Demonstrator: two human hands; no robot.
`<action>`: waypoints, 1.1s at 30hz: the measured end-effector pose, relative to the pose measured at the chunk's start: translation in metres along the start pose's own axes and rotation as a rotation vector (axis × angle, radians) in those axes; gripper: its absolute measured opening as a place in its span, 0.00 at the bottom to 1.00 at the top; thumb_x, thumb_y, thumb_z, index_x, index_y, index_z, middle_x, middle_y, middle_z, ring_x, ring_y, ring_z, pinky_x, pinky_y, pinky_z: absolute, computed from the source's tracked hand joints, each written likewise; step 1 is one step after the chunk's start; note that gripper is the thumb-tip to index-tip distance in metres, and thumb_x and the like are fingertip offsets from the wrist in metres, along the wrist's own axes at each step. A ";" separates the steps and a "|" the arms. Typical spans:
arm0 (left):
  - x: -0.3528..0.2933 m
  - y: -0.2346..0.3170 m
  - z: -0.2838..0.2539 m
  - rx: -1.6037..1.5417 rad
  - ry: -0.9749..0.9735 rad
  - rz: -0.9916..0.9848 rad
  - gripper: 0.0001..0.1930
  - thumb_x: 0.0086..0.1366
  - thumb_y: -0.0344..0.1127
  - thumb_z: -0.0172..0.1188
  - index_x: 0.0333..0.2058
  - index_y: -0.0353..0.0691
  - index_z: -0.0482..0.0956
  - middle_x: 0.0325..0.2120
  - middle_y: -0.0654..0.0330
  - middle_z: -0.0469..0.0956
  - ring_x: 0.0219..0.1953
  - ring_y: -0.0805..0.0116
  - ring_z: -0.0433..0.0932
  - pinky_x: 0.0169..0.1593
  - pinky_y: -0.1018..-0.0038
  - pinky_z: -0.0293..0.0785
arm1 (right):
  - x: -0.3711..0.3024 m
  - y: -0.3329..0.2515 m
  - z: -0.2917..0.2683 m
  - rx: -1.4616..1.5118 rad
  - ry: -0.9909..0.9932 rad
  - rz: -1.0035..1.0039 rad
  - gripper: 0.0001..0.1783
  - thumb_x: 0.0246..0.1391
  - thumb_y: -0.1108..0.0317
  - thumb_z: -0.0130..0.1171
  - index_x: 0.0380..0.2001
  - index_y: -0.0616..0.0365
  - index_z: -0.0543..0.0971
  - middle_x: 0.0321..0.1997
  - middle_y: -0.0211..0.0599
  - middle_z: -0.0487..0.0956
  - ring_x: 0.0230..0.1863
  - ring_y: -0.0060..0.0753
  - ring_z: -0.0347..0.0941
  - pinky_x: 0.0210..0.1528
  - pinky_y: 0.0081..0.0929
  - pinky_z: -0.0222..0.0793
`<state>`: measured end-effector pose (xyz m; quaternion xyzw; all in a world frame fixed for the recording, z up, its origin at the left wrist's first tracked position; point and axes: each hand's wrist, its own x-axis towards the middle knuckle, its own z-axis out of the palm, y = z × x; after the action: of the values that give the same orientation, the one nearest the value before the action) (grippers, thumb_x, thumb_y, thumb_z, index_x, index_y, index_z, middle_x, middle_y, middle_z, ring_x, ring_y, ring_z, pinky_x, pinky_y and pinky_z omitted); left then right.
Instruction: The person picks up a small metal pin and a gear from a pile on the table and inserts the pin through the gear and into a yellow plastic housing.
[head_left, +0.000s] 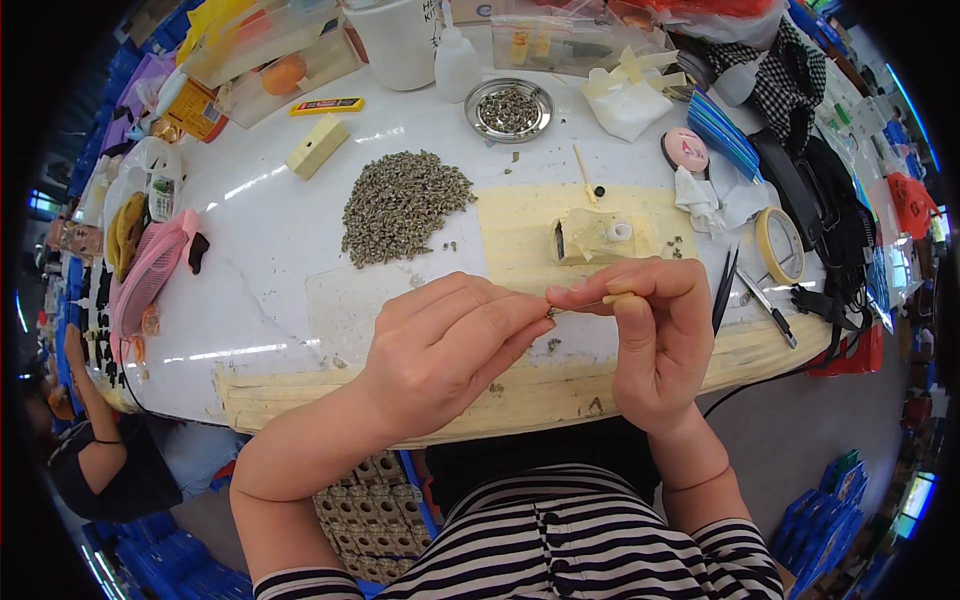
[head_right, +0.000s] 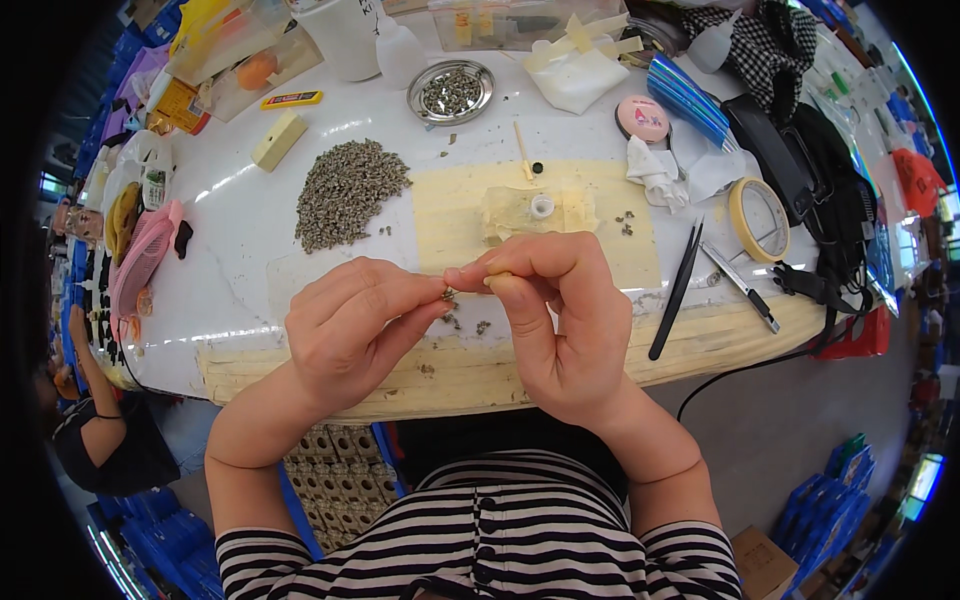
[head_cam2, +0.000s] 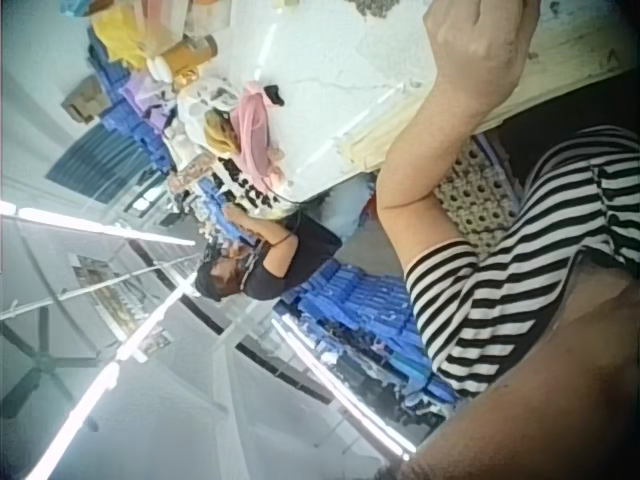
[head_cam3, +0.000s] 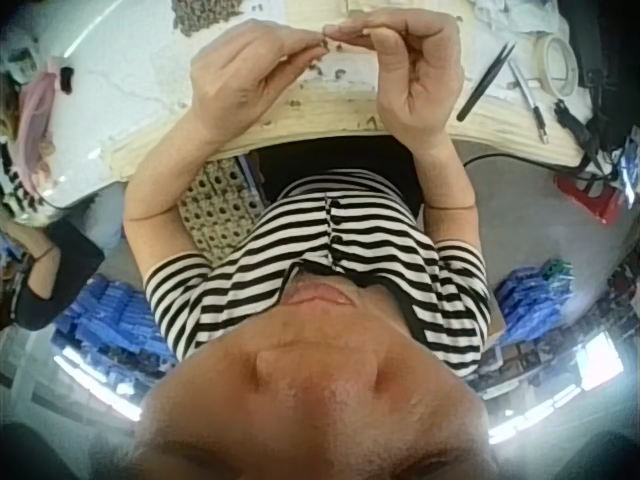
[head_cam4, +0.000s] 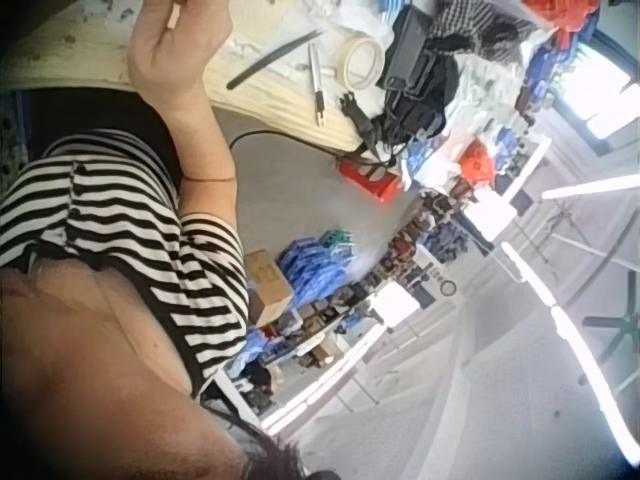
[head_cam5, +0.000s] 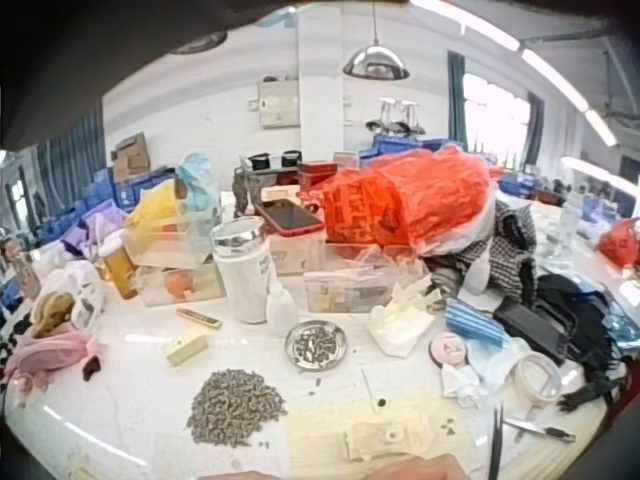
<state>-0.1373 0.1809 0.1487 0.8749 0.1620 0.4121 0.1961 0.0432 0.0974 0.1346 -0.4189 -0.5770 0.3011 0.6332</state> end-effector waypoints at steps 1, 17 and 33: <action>0.000 0.000 0.000 -0.001 -0.002 -0.001 0.12 0.50 0.22 0.73 0.35 0.34 0.84 0.26 0.57 0.82 0.25 0.63 0.80 0.28 0.73 0.74 | 0.000 0.000 0.000 -0.005 -0.001 -0.004 0.07 0.70 0.74 0.47 0.46 0.67 0.67 0.44 0.46 0.79 0.47 0.33 0.82 0.49 0.26 0.79; 0.002 0.001 -0.001 0.018 0.006 0.022 0.13 0.50 0.20 0.73 0.36 0.32 0.83 0.25 0.56 0.81 0.25 0.64 0.80 0.27 0.74 0.73 | 0.027 0.004 -0.036 -0.780 0.284 -0.310 0.03 0.61 0.77 0.61 0.36 0.64 0.77 0.36 0.39 0.80 0.35 0.34 0.77 0.39 0.26 0.72; 0.000 0.001 -0.004 -0.001 0.023 0.037 0.15 0.50 0.21 0.73 0.38 0.34 0.84 0.31 0.55 0.83 0.30 0.63 0.81 0.30 0.74 0.76 | 0.009 -0.016 -0.011 -0.421 -0.085 0.037 0.05 0.58 0.74 0.63 0.37 0.63 0.82 0.35 0.39 0.81 0.36 0.37 0.75 0.41 0.29 0.70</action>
<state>-0.1401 0.1812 0.1510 0.8729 0.1475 0.4258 0.1871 0.0533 0.0957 0.1525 -0.5393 -0.6455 0.2029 0.5012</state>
